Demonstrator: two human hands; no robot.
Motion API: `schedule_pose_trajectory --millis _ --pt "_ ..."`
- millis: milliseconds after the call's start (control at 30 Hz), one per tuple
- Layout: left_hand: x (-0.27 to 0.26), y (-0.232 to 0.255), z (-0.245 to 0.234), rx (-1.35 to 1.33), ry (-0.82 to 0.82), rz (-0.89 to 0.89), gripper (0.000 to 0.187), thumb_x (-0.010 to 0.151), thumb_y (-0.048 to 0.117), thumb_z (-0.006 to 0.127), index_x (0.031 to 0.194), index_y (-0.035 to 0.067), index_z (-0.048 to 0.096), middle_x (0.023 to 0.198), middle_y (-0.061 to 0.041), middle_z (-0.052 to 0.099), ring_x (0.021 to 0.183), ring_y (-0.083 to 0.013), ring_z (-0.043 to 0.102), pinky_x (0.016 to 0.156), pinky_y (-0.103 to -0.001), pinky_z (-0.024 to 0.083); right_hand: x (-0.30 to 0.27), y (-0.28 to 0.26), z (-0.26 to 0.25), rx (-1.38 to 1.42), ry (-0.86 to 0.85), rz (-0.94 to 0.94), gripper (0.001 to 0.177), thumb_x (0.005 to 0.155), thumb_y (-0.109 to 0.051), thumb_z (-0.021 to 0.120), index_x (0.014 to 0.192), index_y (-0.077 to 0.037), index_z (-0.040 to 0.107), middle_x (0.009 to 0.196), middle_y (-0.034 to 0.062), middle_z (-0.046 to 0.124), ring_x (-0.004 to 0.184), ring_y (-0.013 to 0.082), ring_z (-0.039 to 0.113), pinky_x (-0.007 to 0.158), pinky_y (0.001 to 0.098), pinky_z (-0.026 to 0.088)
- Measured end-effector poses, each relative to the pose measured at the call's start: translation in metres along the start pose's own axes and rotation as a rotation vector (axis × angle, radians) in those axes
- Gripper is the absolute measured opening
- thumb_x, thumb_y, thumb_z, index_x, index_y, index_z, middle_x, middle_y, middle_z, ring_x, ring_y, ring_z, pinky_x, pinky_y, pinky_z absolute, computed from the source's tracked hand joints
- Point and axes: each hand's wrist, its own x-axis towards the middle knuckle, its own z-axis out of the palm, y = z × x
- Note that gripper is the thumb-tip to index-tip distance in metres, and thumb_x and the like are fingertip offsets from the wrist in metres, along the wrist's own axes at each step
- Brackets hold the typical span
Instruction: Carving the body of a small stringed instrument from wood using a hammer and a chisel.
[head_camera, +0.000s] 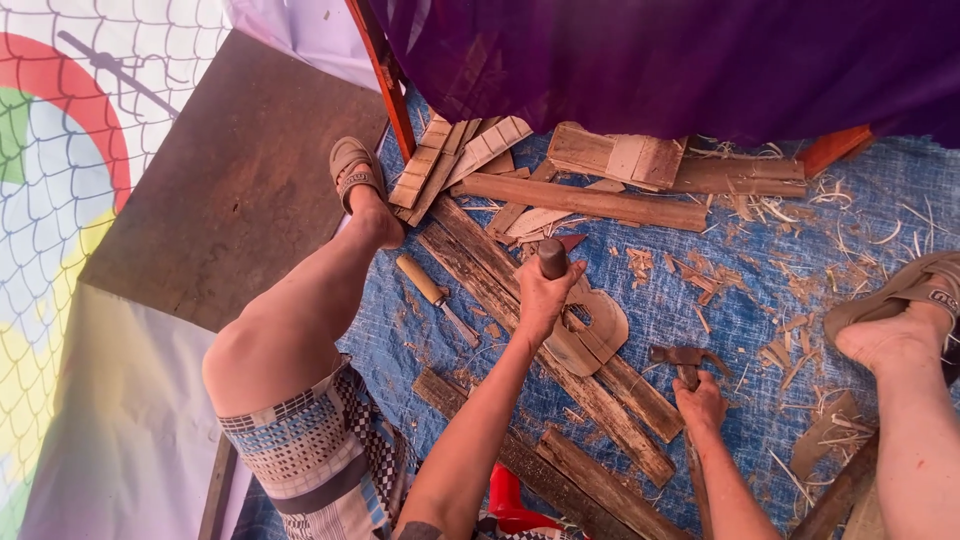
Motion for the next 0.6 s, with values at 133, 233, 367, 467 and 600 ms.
schedule_pose_trajectory --millis 133,233,367,467,600 --pt "-0.008 -0.02 0.013 0.039 -0.047 0.02 0.03 0.073 0.018 0.089 0.064 0.016 0.061 0.053 0.002 0.054 0.054 -0.0093 0.048 0.056 -0.025 0.041 0.0 0.0 -0.004 -0.004 -0.018 0.016 0.053 0.087 -0.054 0.067 0.131 -0.024 0.067 0.125 0.0156 0.072 0.118 0.047 0.061 0.097 0.0578 0.051" --pt "-0.007 -0.035 0.015 0.091 -0.099 0.082 0.029 0.072 0.021 0.091 0.066 0.015 0.063 0.054 -0.002 0.055 0.055 -0.011 0.05 0.059 -0.027 0.043 -0.003 -0.003 -0.006 0.025 -0.024 0.019 0.053 0.088 -0.051 0.068 0.133 -0.023 0.066 0.122 0.0184 0.072 0.116 0.0485 0.061 0.097 0.0597 0.05" --pt "-0.005 -0.045 0.014 0.164 -0.17 0.146 0.035 0.071 0.021 0.09 0.065 0.013 0.056 0.055 -0.005 0.053 0.057 -0.0135 0.048 0.062 -0.03 0.043 -0.004 -0.006 -0.01 -0.011 -0.039 0.023 0.054 0.086 -0.053 0.067 0.132 -0.026 0.067 0.125 0.0159 0.073 0.119 0.046 0.063 0.1 0.0559 0.052" --pt "-0.005 -0.05 0.014 0.154 -0.186 0.148 0.035 0.071 0.02 0.09 0.066 0.014 0.056 0.057 -0.003 0.053 0.06 -0.0125 0.048 0.063 -0.029 0.043 -0.01 -0.011 -0.013 -0.002 -0.032 0.019 0.054 0.086 -0.052 0.068 0.133 -0.024 0.068 0.124 0.0177 0.074 0.119 0.0471 0.064 0.1 0.0567 0.052" --pt "-0.004 -0.054 0.018 0.184 -0.251 0.134 0.034 0.071 0.022 0.086 0.068 0.013 0.054 0.06 -0.001 0.052 0.062 -0.0138 0.047 0.064 -0.032 0.041 -0.017 -0.016 -0.02 0.006 -0.022 0.018 0.052 0.085 -0.051 0.07 0.131 -0.026 0.069 0.122 0.0173 0.075 0.118 0.0454 0.065 0.1 0.0541 0.052"
